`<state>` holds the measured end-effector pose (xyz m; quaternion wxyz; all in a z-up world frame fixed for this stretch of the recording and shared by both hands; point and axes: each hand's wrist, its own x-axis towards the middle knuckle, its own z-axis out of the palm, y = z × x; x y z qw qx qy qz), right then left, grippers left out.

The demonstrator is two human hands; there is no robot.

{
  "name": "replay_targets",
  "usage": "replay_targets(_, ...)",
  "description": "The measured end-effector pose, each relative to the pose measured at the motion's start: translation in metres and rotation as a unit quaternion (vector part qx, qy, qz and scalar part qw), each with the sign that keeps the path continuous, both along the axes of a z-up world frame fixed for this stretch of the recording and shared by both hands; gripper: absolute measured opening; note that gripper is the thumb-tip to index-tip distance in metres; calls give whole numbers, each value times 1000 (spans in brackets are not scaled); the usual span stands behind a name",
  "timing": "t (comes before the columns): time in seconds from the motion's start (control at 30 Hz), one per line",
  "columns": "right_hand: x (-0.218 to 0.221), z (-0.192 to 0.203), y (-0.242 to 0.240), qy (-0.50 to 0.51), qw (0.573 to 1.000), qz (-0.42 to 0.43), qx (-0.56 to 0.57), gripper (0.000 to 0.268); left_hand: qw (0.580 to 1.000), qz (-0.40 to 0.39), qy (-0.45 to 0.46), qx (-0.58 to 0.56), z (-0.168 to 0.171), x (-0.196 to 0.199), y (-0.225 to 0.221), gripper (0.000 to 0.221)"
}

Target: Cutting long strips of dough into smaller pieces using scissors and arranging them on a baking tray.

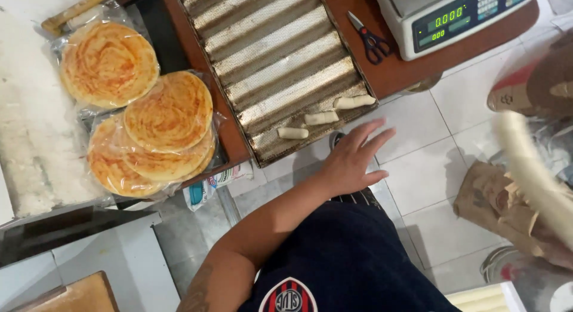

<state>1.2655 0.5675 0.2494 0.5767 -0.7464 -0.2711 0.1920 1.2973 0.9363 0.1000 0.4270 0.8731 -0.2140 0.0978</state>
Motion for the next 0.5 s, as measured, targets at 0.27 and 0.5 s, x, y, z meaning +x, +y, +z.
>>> replay_targets(0.27,266,-127,162,46,975,211,44,38,957,114,191,188,-66,108,138,38)
replay_targets(0.5,383,-287,254,-202,936,186,-218,48,829,283,440,200,-114,112,204,39)
